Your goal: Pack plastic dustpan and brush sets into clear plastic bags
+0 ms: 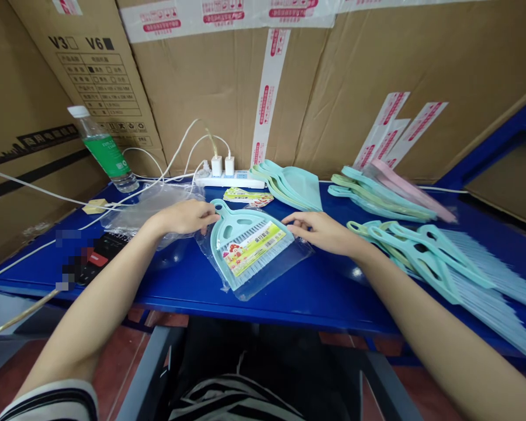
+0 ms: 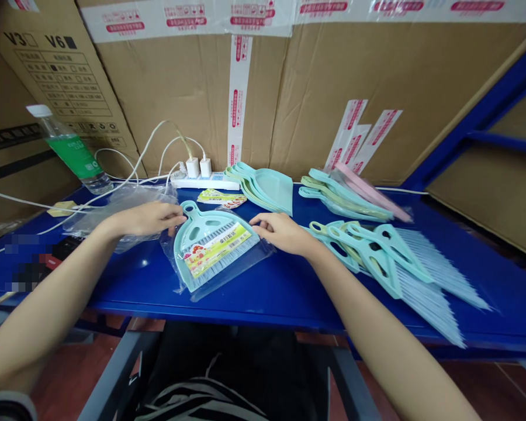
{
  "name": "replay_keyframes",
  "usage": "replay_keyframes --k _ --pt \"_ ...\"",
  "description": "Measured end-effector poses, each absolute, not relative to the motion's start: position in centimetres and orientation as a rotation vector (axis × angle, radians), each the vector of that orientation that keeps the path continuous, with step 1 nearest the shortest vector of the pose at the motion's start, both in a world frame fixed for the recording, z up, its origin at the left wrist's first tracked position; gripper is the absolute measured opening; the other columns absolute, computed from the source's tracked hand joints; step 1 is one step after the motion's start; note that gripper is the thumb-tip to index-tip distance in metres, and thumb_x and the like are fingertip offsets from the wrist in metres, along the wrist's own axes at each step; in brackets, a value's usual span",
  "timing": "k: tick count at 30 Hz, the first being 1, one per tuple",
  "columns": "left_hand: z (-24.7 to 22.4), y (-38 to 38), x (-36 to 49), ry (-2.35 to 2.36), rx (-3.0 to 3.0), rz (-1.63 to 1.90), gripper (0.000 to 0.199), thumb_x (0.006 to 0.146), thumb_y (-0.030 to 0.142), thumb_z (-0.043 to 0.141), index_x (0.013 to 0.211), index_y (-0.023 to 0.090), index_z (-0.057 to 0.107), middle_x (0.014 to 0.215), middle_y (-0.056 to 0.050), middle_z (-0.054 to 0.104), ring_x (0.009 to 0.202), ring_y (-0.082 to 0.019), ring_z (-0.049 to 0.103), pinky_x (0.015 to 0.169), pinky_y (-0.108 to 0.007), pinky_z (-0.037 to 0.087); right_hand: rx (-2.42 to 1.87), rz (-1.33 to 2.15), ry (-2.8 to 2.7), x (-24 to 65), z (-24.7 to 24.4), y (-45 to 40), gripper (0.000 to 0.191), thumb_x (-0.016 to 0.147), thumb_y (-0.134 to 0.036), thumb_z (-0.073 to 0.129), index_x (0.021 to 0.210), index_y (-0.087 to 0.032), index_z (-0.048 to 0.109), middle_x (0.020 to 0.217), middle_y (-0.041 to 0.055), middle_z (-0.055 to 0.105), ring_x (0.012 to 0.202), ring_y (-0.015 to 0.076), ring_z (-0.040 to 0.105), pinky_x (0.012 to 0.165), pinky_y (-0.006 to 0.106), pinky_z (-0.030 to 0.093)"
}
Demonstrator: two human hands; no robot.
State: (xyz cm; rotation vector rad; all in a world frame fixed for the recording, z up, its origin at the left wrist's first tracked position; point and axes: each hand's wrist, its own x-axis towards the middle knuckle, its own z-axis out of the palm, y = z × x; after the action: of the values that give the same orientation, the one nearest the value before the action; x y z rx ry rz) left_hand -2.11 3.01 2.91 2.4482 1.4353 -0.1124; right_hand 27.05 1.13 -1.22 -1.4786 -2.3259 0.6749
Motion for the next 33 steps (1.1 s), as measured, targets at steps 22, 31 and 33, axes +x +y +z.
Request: replay_keyframes --k 22,31,33 --pt "2.0 3.5 -2.5 1.246 2.539 0.006 0.02 0.086 0.033 0.043 0.085 0.018 0.058 0.074 0.0 0.062 0.063 -0.012 0.052 0.064 -0.023 0.039 -1.385 0.838 -2.372 28.2 -0.9 1.1 0.037 0.081 -0.036 0.053 0.108 -0.015 0.067 0.073 0.0032 0.066 0.064 0.0161 0.059 0.058 0.029 0.046" --pt "1.8 3.5 -2.4 1.27 2.56 0.038 0.022 0.087 0.033 0.043 0.088 0.019 0.06 0.073 0.001 0.061 0.062 -0.011 0.051 0.062 -0.023 0.038 -1.416 0.916 -2.26 27.7 -1.3 1.2 0.033 0.082 -0.042 0.05 0.095 -0.016 0.066 0.068 0.002 0.063 0.058 0.015 0.058 0.057 0.03 0.046" --pt "1.8 3.5 -2.4 1.283 2.553 0.028 0.022 0.087 0.033 0.043 0.088 0.019 0.06 0.073 0.0 0.062 0.062 -0.011 0.051 0.062 -0.023 0.038 -1.399 0.944 -2.252 27.6 -1.4 1.3 0.032 0.081 -0.042 0.051 0.094 -0.016 0.064 0.067 0.0013 0.062 0.057 0.0147 0.057 0.056 0.03 0.046"
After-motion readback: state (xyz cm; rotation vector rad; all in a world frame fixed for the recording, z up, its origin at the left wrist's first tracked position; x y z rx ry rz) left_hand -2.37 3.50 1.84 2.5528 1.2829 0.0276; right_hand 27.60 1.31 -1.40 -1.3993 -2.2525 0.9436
